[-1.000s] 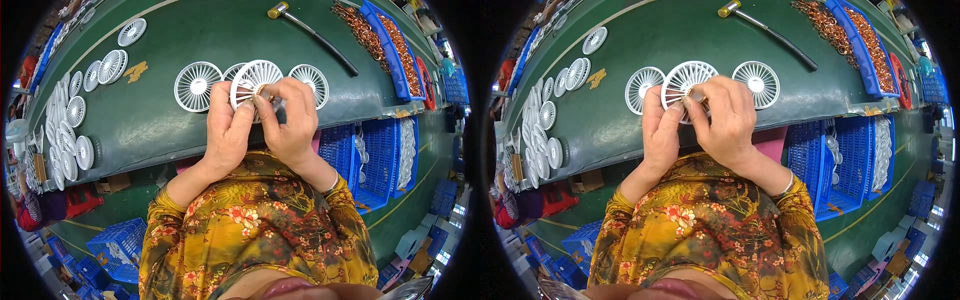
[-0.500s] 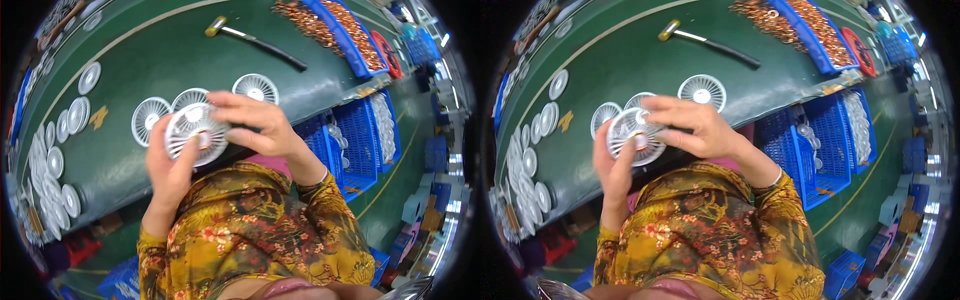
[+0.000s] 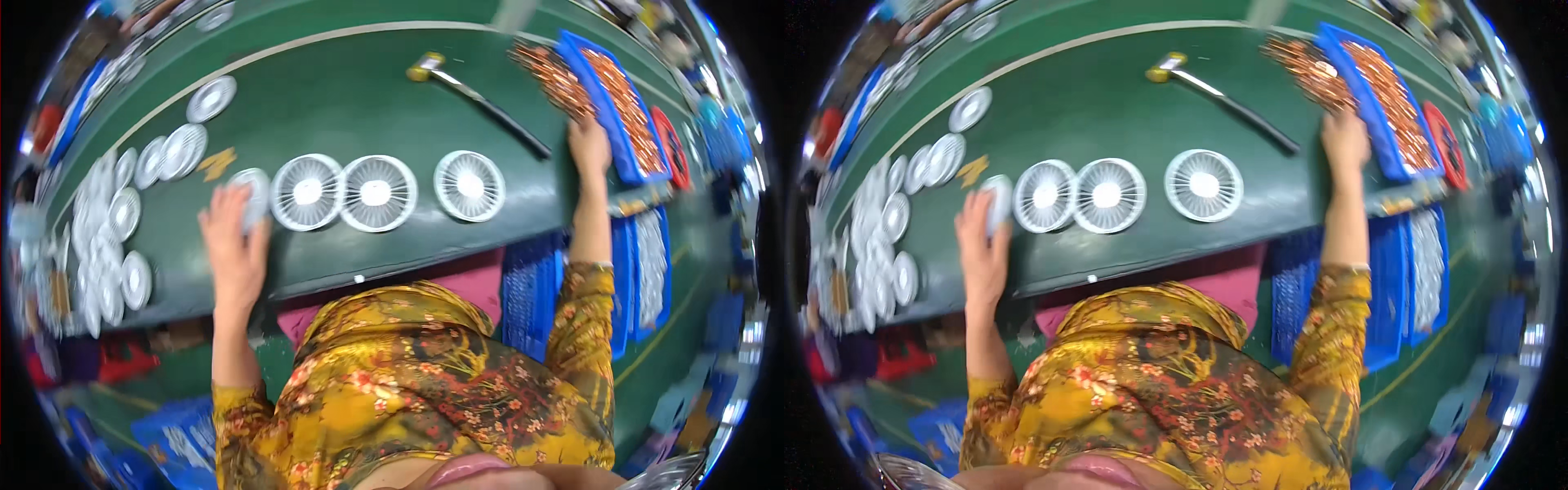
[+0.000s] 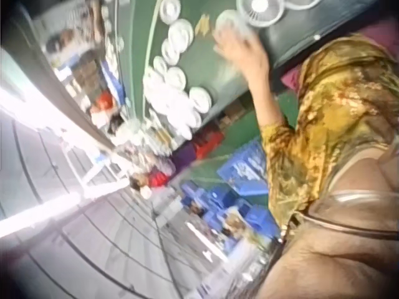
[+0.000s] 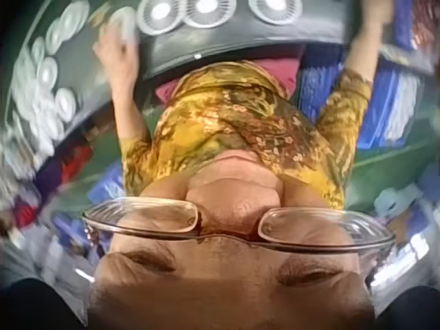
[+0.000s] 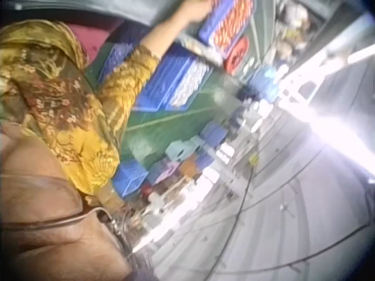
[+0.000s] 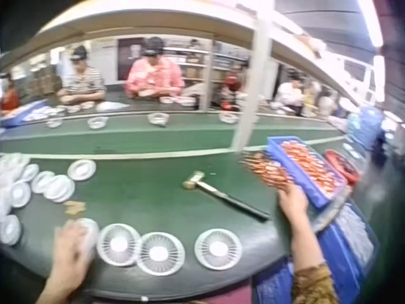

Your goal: The person fits metal rings into plastic fan grilles by hand and taps them into place using a mallet on an assembly line table.

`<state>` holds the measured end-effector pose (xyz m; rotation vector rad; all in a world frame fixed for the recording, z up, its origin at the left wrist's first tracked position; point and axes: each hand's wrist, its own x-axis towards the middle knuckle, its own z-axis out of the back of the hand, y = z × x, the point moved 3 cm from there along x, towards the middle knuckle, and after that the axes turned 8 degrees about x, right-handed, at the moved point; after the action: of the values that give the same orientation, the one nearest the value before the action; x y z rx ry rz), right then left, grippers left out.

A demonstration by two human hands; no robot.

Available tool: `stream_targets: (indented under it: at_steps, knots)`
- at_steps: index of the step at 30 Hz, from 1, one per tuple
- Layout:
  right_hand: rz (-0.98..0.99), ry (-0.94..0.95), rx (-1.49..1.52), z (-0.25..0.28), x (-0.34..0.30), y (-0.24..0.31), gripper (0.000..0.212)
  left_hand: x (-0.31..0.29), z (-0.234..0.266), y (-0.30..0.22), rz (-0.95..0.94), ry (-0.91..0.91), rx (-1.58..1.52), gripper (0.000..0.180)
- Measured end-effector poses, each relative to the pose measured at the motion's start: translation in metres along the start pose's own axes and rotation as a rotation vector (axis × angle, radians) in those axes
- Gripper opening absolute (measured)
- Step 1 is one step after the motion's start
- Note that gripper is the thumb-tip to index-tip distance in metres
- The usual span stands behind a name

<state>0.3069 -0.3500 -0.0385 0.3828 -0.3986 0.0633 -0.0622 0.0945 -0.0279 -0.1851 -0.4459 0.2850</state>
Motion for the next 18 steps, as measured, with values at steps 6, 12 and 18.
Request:
stream_targets:
  at_steps: [6, 12, 18]
  knots:
    - [0.153, 0.058, 0.222, 0.007, -0.011, -0.003, 0.033, 0.043, 0.027, 0.01, -0.101, -0.1, -0.003, 0.043]
    - [0.03, 0.029, 0.08, 0.005, -0.006, 0.001, 0.035, 0.107, 0.002, 0.11, 0.141, -0.197, 0.467, 0.063]
    - [0.06, -0.076, -0.16, 0.013, -0.025, 0.007, 0.037, 0.11, -0.012, 0.176, 0.522, 0.031, 0.46, 0.069]
